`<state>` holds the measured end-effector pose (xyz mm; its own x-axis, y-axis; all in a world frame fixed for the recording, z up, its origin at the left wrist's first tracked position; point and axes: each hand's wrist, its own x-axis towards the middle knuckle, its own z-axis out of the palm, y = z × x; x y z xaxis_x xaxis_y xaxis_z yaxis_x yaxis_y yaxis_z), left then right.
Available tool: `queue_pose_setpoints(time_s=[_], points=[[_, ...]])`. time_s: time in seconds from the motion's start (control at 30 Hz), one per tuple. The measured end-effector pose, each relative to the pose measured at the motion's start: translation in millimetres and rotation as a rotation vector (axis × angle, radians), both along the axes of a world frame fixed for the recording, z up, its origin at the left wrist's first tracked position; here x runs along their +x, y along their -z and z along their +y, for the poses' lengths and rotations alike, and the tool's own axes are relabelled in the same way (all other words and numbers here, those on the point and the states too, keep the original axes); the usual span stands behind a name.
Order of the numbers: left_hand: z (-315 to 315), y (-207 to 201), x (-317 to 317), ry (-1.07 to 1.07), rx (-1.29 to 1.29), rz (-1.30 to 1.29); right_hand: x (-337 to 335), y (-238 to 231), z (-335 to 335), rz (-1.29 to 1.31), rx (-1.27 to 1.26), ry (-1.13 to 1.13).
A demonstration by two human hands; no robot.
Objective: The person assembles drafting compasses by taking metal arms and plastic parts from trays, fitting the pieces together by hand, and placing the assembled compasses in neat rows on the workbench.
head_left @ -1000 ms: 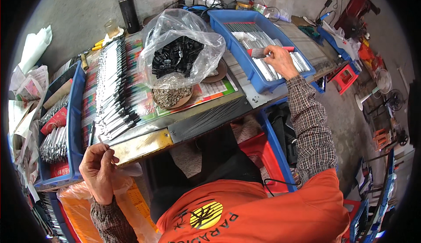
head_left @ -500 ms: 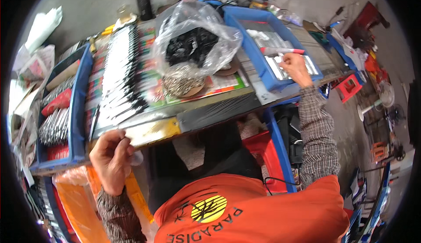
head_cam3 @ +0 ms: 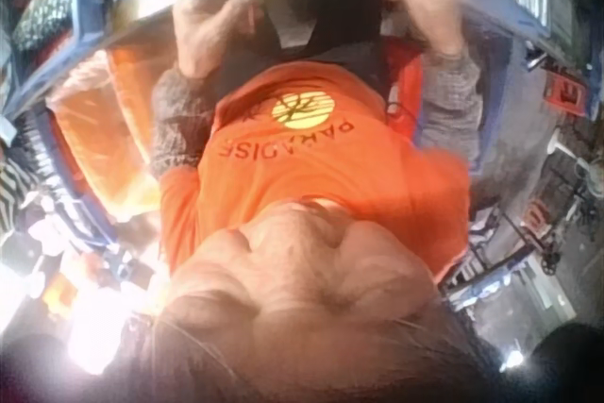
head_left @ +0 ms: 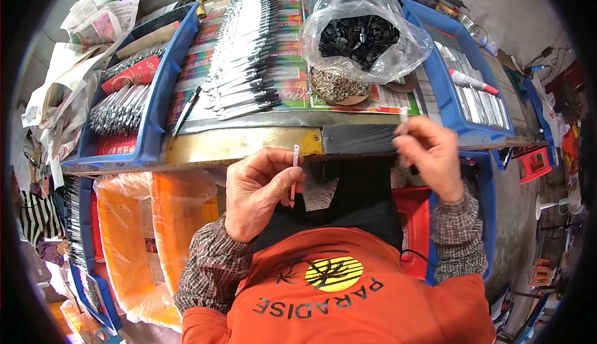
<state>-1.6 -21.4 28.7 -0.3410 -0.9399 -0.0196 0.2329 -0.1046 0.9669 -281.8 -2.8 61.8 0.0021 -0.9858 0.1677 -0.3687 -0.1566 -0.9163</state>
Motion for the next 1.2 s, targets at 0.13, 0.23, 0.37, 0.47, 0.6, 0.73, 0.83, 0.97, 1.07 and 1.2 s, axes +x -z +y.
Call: queue_pose_setpoints(time_s=[0.13, 0.23, 0.37, 0.47, 0.6, 0.73, 0.83, 0.97, 1.07, 1.2], points=[[7, 0, -3, 0.033, 0.051, 0.044, 43, 14, 5, -0.254, 0.172, -0.223], [8, 3, -2, 0.04, 0.055, 0.047, 64, 25, 5, -0.294, 0.162, -0.348], [9, 10, 0, 0.037, 0.043, 0.044, 87, 36, 10, -0.345, 0.087, -0.384], [11, 13, -3, 0.04, 0.0, 0.087, 96, 45, 13, -0.359, 0.056, -0.352], [13, 15, -5, 0.004, 0.003, 0.114, 102, 47, 13, -0.29, 0.002, -0.335], [13, 17, -6, 0.028, 0.033, 0.169, 104, 45, 14, -0.272, -0.03, -0.312], [14, 20, -8, 0.025, 0.044, 0.198, 106, 46, 16, -0.288, -0.033, -0.292], [15, 22, -9, 0.014, 0.045, 0.218, 104, 47, 16, -0.273, -0.029, -0.294], [16, 21, -10, 0.017, 0.063, 0.216, 105, 47, 17, -0.288, -0.038, -0.275], [15, 23, -10, 0.027, 0.044, 0.229, 105, 47, 18, -0.284, -0.016, -0.272]])
